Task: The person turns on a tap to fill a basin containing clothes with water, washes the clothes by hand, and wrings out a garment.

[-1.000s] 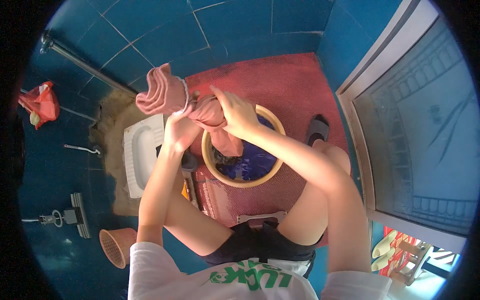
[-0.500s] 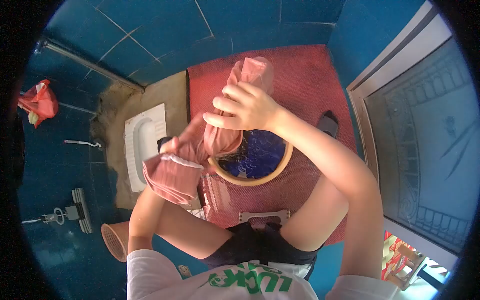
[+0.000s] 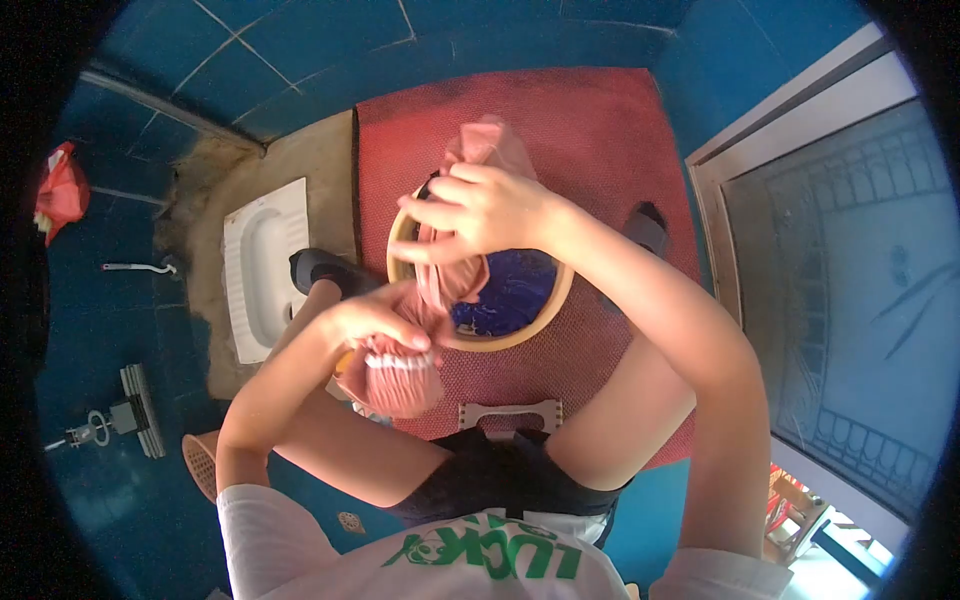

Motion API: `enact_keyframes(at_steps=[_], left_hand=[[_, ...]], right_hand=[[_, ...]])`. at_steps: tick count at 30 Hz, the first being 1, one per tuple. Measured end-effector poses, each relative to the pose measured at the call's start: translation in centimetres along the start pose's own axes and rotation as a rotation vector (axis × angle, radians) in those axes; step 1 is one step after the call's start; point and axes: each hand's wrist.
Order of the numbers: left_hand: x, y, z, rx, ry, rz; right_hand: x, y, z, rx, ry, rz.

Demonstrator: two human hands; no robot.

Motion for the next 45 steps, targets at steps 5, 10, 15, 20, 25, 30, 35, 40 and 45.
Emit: enact_keyframes(at_steps=[5, 10, 15, 20, 25, 30, 35, 40, 45], left_hand=[[-1.0, 2.0, 0.5, -0.813, -0.253, -0.598], [-3.2, 3.0, 1.4, -1.399, -0.101, -0.833], [-4.3, 3.7, 1.8, -1.615, -0.031, -0.868], [-4.9, 4.3, 2.4, -1.749, 0.007, -0.853], [-4.5, 5.6, 1.6, -1.922, -0.082, -0.837], [-4.4, 5.1, -0.5, -2.059, -0.095, -0.864], [-3.7, 5.3, -2.5, -2.255, -0.339, -0.911], [-3.2, 5.3, -5.2, -2.442, -0.627, -0.980], [-2.7, 4.5, -6.1, -2.500, -0.693, -0.995]], right_hand=[[1.2, -2.1, 1.9, 0.012, -0.235, 0.347], [2.3, -3.6, 3.0, -0.176, -0.567, 0.807], [2.0, -4.0, 3.2, -0.297, -0.773, 0.981], [2.8, -5.5, 3.7, -0.399, -0.933, 1.144], [2.9, -5.0, 4.0, -0.432, -1.008, 1.012], [3.4, -5.2, 4.9, -0.501, -1.171, 0.806], [2.6, -5.3, 5.5, -0.615, -1.349, 0.420], [0.2, -4.0, 4.7, -0.794, -1.547, 0.417], [-0.4, -3.6, 4.2, -0.974, -1.590, 0.328]])
Point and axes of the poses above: each hand's wrist, its own x-axis away from the middle knuckle, its own y-axis out of the back of the hand, z = x × y, and after that the axes turned 8 degrees about -y, right-handed
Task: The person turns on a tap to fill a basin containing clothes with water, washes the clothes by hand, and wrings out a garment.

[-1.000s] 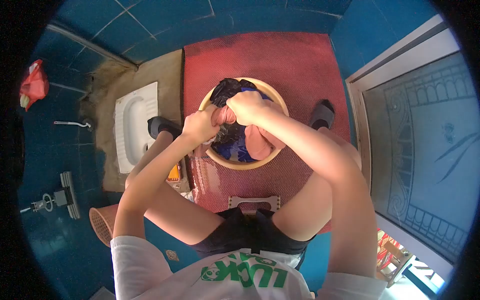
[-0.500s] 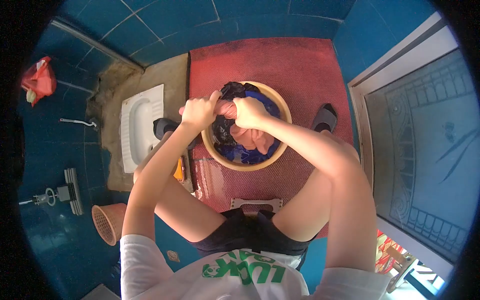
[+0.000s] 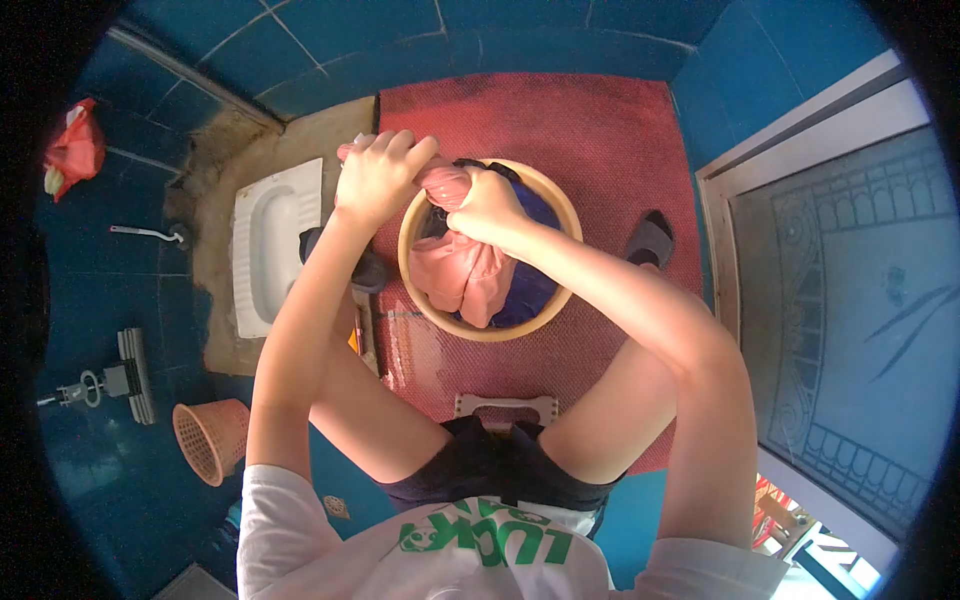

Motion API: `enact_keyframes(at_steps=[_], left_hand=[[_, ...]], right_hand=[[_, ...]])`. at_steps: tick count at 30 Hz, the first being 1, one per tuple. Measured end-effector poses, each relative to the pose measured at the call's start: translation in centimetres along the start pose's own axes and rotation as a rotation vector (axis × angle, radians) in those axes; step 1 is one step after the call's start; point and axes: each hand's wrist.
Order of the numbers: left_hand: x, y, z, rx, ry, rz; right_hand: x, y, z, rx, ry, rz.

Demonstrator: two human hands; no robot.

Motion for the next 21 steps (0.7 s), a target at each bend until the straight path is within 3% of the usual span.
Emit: enact_keyframes(at_steps=[8, 13, 15, 17, 19, 21], left_hand=[[0.0, 0.9, -0.7, -0.024, -0.030, -0.058], [0.5, 1.5, -1.6, -0.018, -0.026, -0.043], [0.6, 1.8, -1.7, 0.005, -0.021, -0.040], [0.8, 2.0, -1.7, 0.114, 0.061, 0.004], [0.8, 1.8, -2.1, 0.147, 0.079, -0.013], [0.7, 2.1, -2.8, 0.259, 0.237, 0.123]], right_hand=[[0.7, 0.5, -0.1, -0.046, 0.016, 0.023], [1.8, 1.3, 0.4, -0.037, -0.020, 0.148], [1.6, 1.5, 0.5, 0.052, 0.013, 0.123], [0.9, 1.8, 0.3, 0.381, 0.111, 0.025], [0.8, 2.0, -0.1, 0.438, 0.180, 0.001], [1.9, 2.6, 0.6, 0.621, 0.236, -0.091]])
Point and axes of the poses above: each hand's wrist, its own x-axis away from the middle knuckle, its own y-axis out of the back of the hand, z = x × y, and after that the axes turned 8 degrees about -y, right-handed
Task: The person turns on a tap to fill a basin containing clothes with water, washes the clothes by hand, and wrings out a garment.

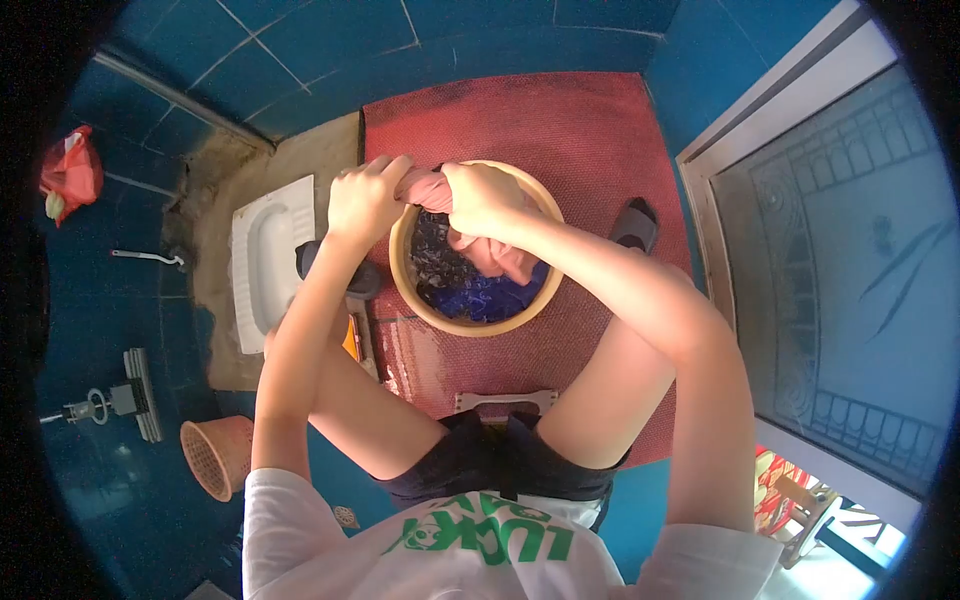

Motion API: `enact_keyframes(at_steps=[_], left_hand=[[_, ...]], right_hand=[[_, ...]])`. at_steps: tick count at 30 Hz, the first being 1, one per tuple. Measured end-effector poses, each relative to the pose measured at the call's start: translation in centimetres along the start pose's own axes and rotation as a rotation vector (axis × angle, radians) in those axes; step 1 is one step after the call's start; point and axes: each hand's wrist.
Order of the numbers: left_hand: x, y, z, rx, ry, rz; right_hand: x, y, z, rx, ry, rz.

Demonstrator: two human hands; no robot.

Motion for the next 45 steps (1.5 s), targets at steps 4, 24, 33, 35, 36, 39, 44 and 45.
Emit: enact_keyframes(at_steps=[4, 24, 33, 35, 36, 39, 44, 45], left_hand=[[0.6, 0.8, -0.8, 0.276, 0.138, 0.123], [0.1, -1.7, -2.5, 0.455, 0.200, 0.283], [-0.3, -0.6, 0.2, 1.280, 0.513, 0.156], [-0.4, 0.3, 0.9, 1.429, 0.610, 0.173], [-0.5, 0.8, 1.1, 1.429, 0.609, 0.175], [-0.5, 1.3, 1.0, 1.523, 0.785, 0.148], [0.0, 2.1, -0.1, 1.690, 0.887, 0.226], [0.1, 2.2, -0.3, 1.724, 0.896, 0.256]], right_hand=[[-0.4, 0.9, -0.1, 0.202, 0.028, 0.096], [-1.4, 1.7, 0.9, 0.258, 0.041, 0.242], [-0.5, 5.3, -0.6, 0.150, 0.325, -0.377], [0.4, 5.3, 0.0, 0.173, 0.323, -0.405], [0.9, 5.1, 0.3, 0.199, 0.320, -0.431], [1.8, 3.1, -0.4, 0.224, 0.288, -0.330], [1.5, -0.4, -1.9, 0.124, 0.156, -0.275], [1.4, -1.0, -2.2, 0.179, 0.129, -0.312]])
Point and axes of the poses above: each hand's wrist, its own x-axis away from the middle knuckle, its own y-axis out of the back of the hand, z = x × y, and after that the axes turned 8 degrees about -y, right-handed
